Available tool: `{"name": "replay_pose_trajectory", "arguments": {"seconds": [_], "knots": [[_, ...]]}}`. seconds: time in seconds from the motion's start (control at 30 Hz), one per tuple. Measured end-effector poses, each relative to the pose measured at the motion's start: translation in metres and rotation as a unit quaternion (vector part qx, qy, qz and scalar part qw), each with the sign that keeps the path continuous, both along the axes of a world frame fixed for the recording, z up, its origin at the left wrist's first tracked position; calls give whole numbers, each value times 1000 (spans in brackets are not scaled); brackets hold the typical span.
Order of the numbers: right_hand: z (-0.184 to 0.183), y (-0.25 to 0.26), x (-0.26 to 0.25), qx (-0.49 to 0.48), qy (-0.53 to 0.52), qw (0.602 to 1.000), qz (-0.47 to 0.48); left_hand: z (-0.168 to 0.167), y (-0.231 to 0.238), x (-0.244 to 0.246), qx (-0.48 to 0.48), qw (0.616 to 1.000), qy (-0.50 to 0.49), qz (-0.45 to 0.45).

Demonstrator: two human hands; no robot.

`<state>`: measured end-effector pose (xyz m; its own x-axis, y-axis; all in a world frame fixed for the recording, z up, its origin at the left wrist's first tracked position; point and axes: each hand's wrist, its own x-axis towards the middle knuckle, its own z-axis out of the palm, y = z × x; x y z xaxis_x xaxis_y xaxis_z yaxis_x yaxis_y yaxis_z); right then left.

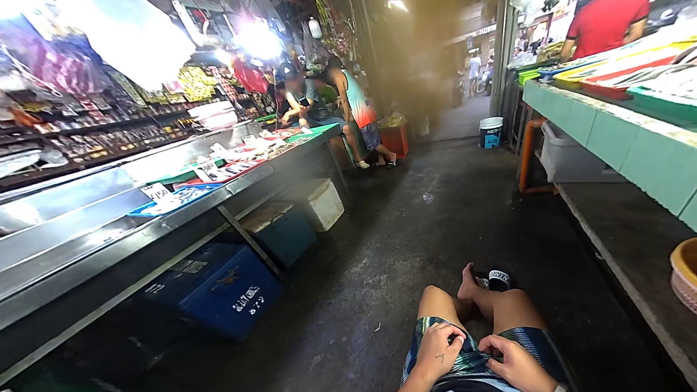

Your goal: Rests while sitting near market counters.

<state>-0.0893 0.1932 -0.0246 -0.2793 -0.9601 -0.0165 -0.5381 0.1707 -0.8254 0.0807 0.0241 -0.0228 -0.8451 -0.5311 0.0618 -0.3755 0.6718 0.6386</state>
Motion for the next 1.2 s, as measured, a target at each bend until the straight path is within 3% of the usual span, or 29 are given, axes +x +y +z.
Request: {"name": "replay_pose_trajectory", "arguments": {"seconds": [0.27,0.63,1.2], "knots": [[-2,14,-4,-20,1,999,-30,5,8,-14,-5,999,-4,-44],[2,-2,1,-6,7,1000,6,0,-2,1,0,1000,-14,4],[-3,8,-3,-16,-4,1000,-20,1,4,-8,-6,1000,-20,-19]]}}
